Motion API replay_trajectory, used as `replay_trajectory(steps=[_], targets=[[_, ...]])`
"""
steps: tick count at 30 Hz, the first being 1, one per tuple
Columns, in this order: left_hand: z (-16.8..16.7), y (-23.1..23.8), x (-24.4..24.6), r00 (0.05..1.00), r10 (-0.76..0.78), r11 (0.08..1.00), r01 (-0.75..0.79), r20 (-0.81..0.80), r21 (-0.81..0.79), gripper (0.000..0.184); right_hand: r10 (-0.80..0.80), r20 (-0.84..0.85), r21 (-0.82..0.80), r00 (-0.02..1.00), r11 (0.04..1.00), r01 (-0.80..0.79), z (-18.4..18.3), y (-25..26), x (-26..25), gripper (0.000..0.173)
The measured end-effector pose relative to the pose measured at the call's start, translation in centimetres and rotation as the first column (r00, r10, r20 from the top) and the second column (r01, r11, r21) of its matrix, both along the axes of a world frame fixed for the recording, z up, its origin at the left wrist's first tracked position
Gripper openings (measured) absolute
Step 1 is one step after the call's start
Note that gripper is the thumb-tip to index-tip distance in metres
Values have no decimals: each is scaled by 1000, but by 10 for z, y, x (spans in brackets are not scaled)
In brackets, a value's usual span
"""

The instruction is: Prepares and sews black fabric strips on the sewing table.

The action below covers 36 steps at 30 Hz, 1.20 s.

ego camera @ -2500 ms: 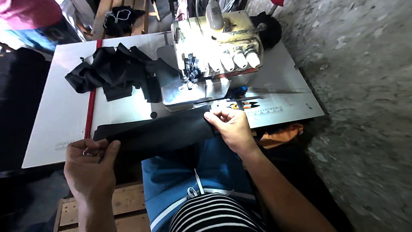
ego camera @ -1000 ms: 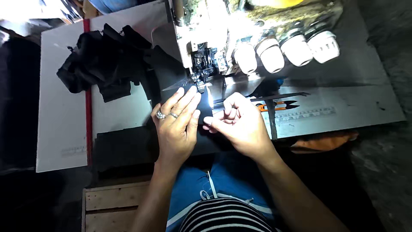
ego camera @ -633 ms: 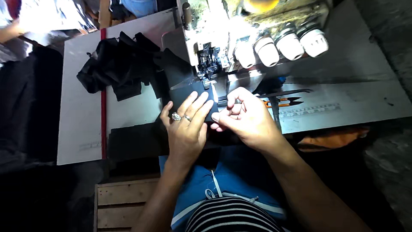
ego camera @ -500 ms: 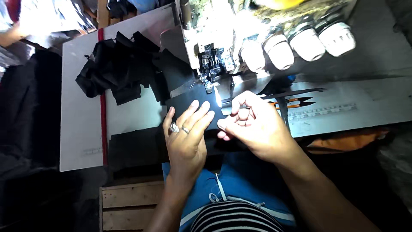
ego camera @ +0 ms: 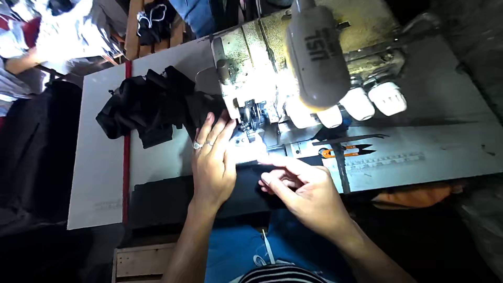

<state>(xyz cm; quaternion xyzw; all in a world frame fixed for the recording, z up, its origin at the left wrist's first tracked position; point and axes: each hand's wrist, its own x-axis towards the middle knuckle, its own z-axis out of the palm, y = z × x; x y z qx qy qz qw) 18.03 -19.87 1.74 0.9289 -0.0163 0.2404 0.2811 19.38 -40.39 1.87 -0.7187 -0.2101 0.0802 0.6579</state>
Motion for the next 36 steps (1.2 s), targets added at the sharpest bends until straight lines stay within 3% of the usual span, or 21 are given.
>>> replay_trajectory(steps=[3, 5, 7, 9, 12, 14, 16, 18, 20, 23, 26, 28, 32, 36], targets=[[8, 8, -37, 994, 12, 1000, -14, -106, -15, 57, -60, 266, -234, 962, 964, 125, -9, -28, -7, 17], [7, 28, -79, 982, 168, 984, -171, -82, -39, 59, -49, 398, -433, 916, 871, 234, -21, -60, -4, 22], [2, 64, -126, 902, 420, 905, -425, -98, -34, 59, -56, 425, -557, 903, 771, 310, -31, -92, -5, 24], [-7, 102, -167, 745, 645, 756, -655, -171, -3, 63, -101, 444, -585, 890, 720, 374, -26, -104, -8, 24], [-16, 128, -196, 626, 697, 666, -746, -350, -8, 54, -85, 459, -484, 884, 811, 329, -3, -70, -25, 23], [-9, 119, -195, 648, 705, 663, -746, -288, -55, 45, 65, 335, -344, 940, 937, 58, 7, -29, -41, 21], [5, 95, -192, 699, 703, 694, -715, -131, -88, 40, 255, 57, -102, 965, 963, -248, 11, 7, -57, 21], [18, 58, -187, 819, 573, 815, -567, 18, -118, 35, 346, -229, 152, 910, 936, -318, 14, 33, -71, 19], [22, 13, -185, 943, 333, 932, -329, 6, -153, 31, 360, -385, 253, 850, 927, -277, 17, 46, -81, 19], [10, -22, -187, 988, 129, 971, -142, -80, -191, 39, 313, -376, 132, 872, 950, -283, 14, 46, -84, 16], [6, -19, -187, 992, 122, 939, -123, -24, -320, 32, 255, -378, 78, 890, 967, -244, 12, 40, -83, 8], [11, -14, -186, 995, 102, 926, -93, 5, -367, 28, 222, -364, 125, 905, 974, -189, 14, 39, -86, 7], [19, -15, -181, 994, 103, 924, -85, 28, -373, 34, 151, -370, 190, 917, 978, -85, 18, 52, -88, 15], [19, 3, -178, 978, 208, 923, -184, 34, -338, 21, 101, -249, 97, 963, 992, -79, 2, 53, -78, 15]])
